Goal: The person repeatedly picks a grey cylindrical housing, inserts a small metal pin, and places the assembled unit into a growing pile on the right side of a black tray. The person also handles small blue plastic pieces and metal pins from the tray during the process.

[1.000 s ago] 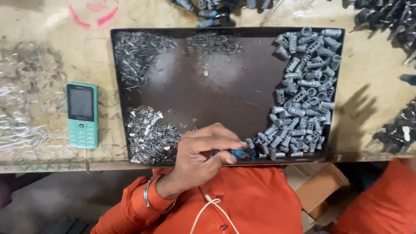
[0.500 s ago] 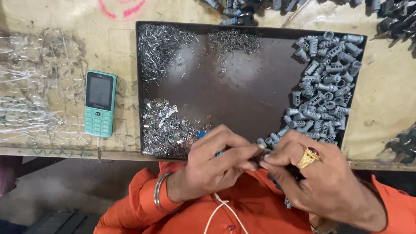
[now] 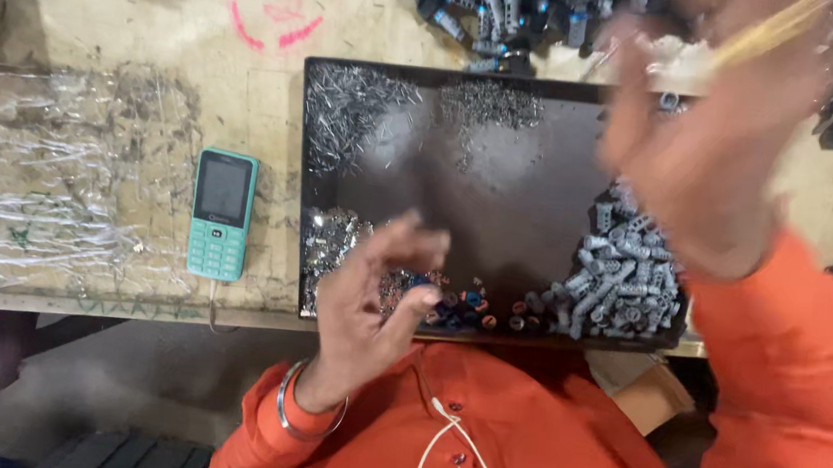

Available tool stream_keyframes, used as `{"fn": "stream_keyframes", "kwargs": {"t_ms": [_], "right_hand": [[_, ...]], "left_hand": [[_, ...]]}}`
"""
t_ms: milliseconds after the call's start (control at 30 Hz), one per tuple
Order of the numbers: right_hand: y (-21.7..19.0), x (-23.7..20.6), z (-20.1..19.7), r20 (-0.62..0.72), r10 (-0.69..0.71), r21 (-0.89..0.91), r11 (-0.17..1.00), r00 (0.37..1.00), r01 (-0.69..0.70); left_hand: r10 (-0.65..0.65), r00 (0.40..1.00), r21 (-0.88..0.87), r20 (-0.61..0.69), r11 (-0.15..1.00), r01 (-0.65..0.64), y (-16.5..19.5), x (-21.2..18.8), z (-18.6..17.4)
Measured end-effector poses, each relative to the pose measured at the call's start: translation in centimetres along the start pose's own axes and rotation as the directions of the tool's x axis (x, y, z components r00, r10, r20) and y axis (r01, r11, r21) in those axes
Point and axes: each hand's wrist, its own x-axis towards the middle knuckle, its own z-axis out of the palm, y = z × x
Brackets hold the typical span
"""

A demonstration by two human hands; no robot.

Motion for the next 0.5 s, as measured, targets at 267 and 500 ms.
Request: {"fn": "stream_keyframes", "kwargs": {"t_ms": [267, 500], "right_hand": [[-4.5, -6.2, 7.5, 0.366, -0.049, 0.283, 0.957, 0.929, -0.061], [-5.2, -8.4, 10.6, 0.408, -0.135, 0.348, 0.937, 0.903, -0.017]], "left_hand": [[-0.140, 0.990, 0.352, -0.029, 0.925, 0.141, -1.3, -3.1, -2.3], [0.005, 1.000, 0.421, 0.016, 0.907, -0.011, 0.7, 0.4, -1.8]]}}
